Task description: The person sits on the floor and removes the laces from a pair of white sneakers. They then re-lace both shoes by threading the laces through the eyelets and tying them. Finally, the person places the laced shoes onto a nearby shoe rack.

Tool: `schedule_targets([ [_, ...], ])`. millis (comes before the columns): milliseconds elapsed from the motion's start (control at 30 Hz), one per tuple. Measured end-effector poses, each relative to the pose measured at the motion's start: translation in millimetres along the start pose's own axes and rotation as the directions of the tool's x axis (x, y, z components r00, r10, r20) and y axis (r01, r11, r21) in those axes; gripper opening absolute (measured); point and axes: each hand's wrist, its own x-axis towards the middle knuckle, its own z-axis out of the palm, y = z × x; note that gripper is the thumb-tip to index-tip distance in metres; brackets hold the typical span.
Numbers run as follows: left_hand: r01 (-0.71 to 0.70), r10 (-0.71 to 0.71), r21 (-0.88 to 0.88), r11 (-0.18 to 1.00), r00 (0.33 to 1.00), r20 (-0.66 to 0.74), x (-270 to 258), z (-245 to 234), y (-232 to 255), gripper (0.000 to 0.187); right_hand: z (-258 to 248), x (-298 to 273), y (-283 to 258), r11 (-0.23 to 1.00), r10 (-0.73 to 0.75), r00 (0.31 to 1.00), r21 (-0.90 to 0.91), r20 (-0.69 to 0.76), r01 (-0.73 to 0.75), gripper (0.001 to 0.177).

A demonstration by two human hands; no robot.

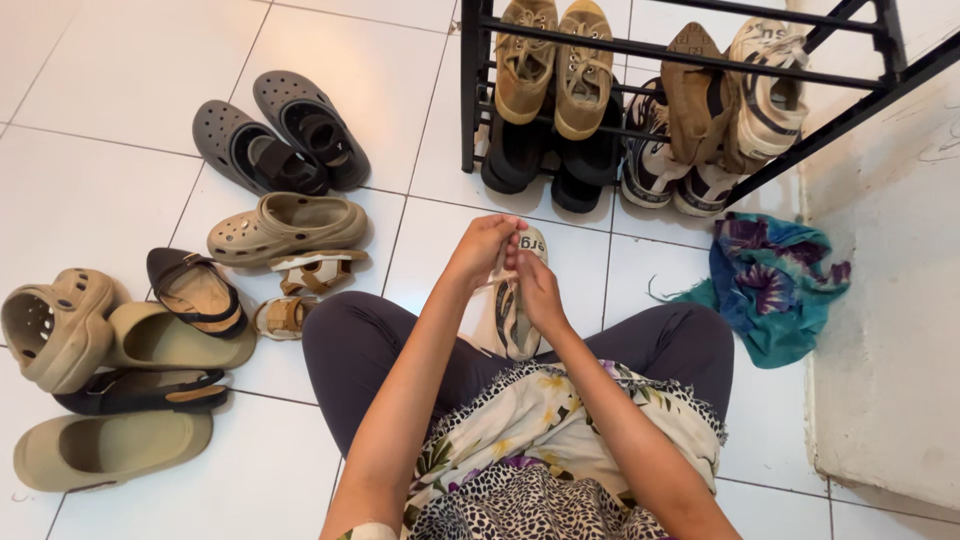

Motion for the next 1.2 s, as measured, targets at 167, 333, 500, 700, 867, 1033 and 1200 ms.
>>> schedule_targets([
  [167, -0.109, 0.100, -0.092, 0.990, 0.990, -0.099, -25.3, 47.8, 58.0, 0.023, -5.6, 4.0, -71.4, 0.964, 0.035, 0.983, 0.252, 0.183, -0.082, 0.035],
  [333, -0.187, 0.173, -0.148, 0.971, 0.980, -0.104, -47.8, 75.5, 89.3, 0.023, -17.2, 0.1, -133.8, 0.995, -0.070, 0.955, 0.087, 0.287, 0.047, 0.025],
  [500, -0.252, 0.261, 0.081, 0.964, 0.954, -0.144, -65.0, 99.6, 110.5, 0.024, -19.1, -2.1, -189.4, 0.997, -0.041, 0.973, 0.068, 0.228, 0.026, 0.029],
  [700, -0.422, 0.490, 0.562, 0.711, 0.871, 0.034, -77.0, 134.7, 130.7, 0.034, -41.8, -32.3, -268.9, 0.985, -0.144, 0.975, -0.066, 0.172, 0.157, 0.034],
  [867, -0.421, 0.269, 0.162, 0.893, 0.785, 0.558, -93.0, 168.4, 136.3, 0.042, -62.4, -54.4, -318.1, 0.984, -0.125, 0.992, -0.122, 0.024, 0.127, 0.037],
  [1033, -0.434, 0.227, 0.360, 0.826, 0.840, 0.492, -108.9, 168.8, 143.5, 0.027, -80.2, -46.4, -303.7, 0.976, -0.219, 0.972, 0.040, 0.088, 0.216, 0.038],
  [1200, -0.449, 0.327, 0.379, 0.809, 0.880, 0.346, -102.2, 151.2, 133.4, 0.028, -74.5, -17.2, -234.4, 0.949, -0.214, 0.965, 0.269, 0.154, 0.167, 0.040],
])
